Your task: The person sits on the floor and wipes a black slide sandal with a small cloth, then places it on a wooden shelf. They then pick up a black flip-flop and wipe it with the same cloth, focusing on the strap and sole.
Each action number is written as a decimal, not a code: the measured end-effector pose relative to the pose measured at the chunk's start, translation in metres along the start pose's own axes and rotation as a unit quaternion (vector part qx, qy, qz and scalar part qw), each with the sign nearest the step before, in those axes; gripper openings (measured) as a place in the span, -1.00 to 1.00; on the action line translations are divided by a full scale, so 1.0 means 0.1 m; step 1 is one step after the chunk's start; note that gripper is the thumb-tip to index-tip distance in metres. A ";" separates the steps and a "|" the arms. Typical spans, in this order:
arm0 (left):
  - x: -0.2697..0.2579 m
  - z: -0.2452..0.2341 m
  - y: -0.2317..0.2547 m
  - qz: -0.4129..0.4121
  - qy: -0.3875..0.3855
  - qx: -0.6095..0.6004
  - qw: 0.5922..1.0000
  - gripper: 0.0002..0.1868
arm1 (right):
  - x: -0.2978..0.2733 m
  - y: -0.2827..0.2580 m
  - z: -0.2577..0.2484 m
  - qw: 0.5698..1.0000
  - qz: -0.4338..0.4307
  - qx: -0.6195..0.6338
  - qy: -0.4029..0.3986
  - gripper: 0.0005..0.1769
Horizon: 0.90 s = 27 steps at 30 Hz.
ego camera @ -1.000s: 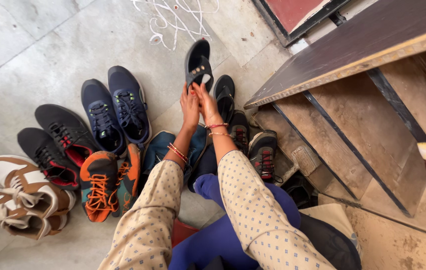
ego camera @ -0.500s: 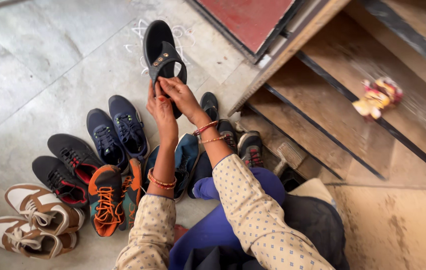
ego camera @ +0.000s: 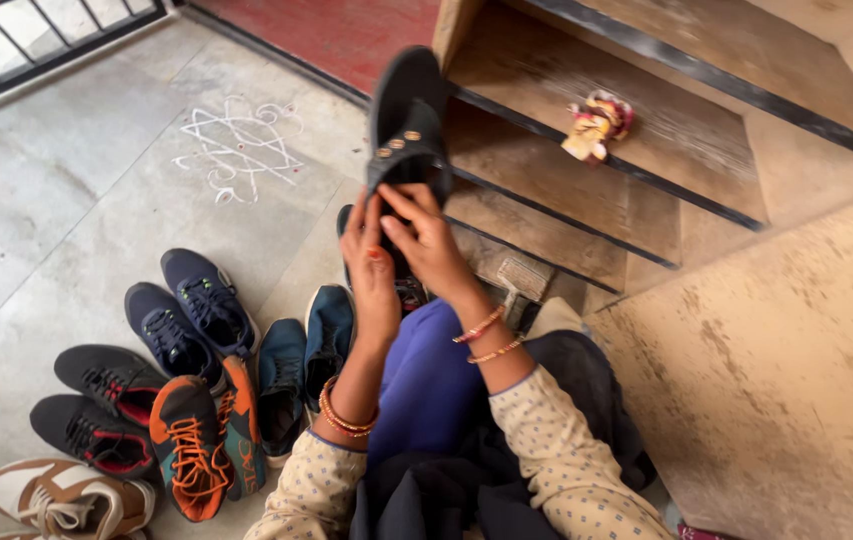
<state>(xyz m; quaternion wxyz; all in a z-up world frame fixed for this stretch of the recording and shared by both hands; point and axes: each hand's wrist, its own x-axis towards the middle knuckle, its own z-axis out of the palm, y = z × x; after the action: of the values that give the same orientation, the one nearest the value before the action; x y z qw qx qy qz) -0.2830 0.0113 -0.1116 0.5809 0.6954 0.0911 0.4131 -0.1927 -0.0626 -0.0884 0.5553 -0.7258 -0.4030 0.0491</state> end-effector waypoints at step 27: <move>0.79 2.02 -0.44 -0.144 -0.094 -0.226 0.959 -0.40 | 0.51 0.67 -1.63 0.984 0.067 -0.121 0.116 -0.50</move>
<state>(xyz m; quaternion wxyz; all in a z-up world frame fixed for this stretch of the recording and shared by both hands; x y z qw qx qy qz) -0.0795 -0.0751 -0.1098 0.7822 0.5613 0.0398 0.2675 -0.0379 -0.1585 -0.0644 0.5019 -0.8137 -0.2893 -0.0474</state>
